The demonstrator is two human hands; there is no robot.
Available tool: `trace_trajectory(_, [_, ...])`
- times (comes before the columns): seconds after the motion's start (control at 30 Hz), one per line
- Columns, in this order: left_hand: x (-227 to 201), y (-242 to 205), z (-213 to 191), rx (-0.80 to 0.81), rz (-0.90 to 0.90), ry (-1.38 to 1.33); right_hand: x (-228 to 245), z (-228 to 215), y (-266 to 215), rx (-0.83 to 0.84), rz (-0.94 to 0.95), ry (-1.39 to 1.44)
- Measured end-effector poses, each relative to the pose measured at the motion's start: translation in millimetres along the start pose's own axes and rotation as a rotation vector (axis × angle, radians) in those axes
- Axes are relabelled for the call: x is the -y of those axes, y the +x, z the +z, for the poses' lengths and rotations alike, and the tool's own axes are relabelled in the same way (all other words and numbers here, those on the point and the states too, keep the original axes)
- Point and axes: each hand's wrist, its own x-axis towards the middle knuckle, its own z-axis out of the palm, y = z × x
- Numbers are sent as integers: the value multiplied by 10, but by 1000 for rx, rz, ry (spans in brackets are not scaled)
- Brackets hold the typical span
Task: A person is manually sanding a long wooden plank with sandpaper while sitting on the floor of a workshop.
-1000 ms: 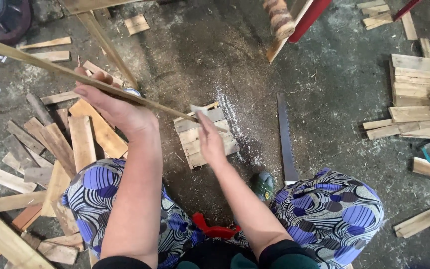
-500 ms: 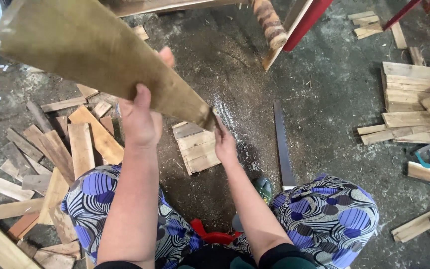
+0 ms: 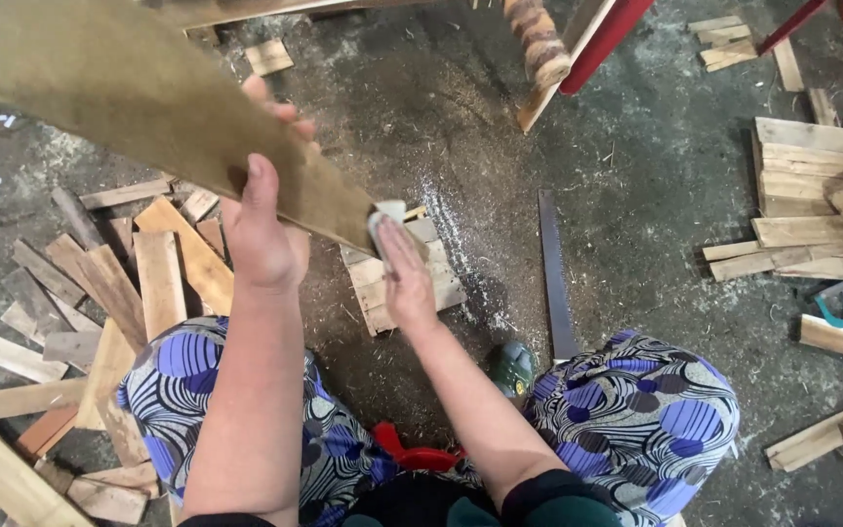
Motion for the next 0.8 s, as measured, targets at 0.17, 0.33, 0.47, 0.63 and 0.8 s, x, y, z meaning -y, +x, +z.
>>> trace_trajectory(0.17, [0,36,-31,-24,25,12,-1169,151,-684,302,706,-33])
trace_trajectory(0.33, [119,50,-27,3,98,30,-264,-104,-21,451,833,-28])
trace_trajectory(0.47, [182,76,-23,-171,111,68,543,-206,224,145,44,438])
trace_trajectory(0.63, [263,103,-168,-323,157,46,272,23,-91,5,-108,403])
trace_trajectory(0.8, [195,96,-202,-357,158,112,-864,-115,-712,413,823,75])
